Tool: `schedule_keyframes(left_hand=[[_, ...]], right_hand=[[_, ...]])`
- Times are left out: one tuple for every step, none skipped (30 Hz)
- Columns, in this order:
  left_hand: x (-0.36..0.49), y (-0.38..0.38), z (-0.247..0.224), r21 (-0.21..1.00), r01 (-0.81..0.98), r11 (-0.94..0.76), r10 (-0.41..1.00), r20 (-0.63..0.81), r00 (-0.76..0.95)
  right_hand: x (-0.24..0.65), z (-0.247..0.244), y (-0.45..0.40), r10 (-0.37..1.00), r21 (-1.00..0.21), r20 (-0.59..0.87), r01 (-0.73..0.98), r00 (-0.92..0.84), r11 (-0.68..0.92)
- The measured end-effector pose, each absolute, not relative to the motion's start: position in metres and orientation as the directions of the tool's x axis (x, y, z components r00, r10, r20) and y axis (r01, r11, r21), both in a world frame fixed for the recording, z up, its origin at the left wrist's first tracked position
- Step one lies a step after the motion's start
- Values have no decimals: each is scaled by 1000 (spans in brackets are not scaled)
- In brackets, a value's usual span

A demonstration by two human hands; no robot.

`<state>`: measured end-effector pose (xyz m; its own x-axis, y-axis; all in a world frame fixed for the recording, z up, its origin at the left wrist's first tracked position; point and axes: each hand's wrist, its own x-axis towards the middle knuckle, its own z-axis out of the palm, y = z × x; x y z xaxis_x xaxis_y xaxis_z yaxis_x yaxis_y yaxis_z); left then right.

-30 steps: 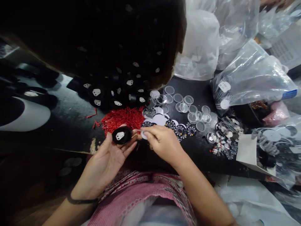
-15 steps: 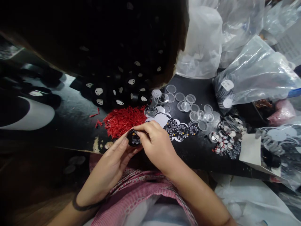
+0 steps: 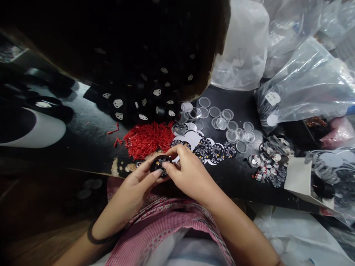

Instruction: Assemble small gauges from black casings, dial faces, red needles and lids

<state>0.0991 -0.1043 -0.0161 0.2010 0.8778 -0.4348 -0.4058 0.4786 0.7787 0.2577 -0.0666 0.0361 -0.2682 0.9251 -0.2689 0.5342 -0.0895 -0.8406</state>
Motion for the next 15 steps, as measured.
schedule_keyframes(left_hand=[[99,-105,-17,775,-393,496,868,-453,203],[98,-107,-19,771,-380,511,859,-470,202],[97,-108,-20,767,-368,526,850,-488,198],[95,-110,-22,764,-359,536,844,-503,187],[93,-111,-23,764,-357,538,841,-515,166],[91,-111,-23,764,-365,532,842,-523,133],[88,-112,-23,761,-387,520,843,-530,90],[86,-111,-22,757,-417,502,843,-537,40],[85,-110,-21,752,-450,482,840,-542,-7],[84,-108,-20,746,-481,460,838,-544,-44],[84,-106,-18,738,-509,443,836,-545,-63],[85,-103,-16,730,-531,430,838,-542,-67],[86,-100,-14,722,-551,418,843,-534,-61],[87,-97,-12,716,-572,401,851,-522,-56],[88,-94,-10,710,-592,380,860,-507,-55]], right_hand=[[259,35,-69,912,-849,-291,517,-290,-107],[260,34,-71,900,-856,-306,504,-311,-117],[261,34,-73,890,-860,-312,498,-332,-115],[262,33,-73,882,-862,-309,497,-356,-102],[262,32,-72,876,-860,-300,505,-378,-77],[261,31,-69,877,-846,-284,531,-388,-39],[260,29,-65,886,-811,-265,586,-380,9],[257,26,-60,902,-744,-242,665,-357,64],[254,23,-55,921,-646,-213,754,-327,118],[250,20,-50,937,-527,-182,834,-299,164],[245,17,-45,947,-410,-157,890,-282,197],[240,13,-41,950,-317,-141,922,-278,223],[235,11,-39,950,-256,-133,935,-284,244],[231,8,-37,948,-220,-129,941,-291,258],[228,6,-36,947,-202,-129,942,-296,267]])
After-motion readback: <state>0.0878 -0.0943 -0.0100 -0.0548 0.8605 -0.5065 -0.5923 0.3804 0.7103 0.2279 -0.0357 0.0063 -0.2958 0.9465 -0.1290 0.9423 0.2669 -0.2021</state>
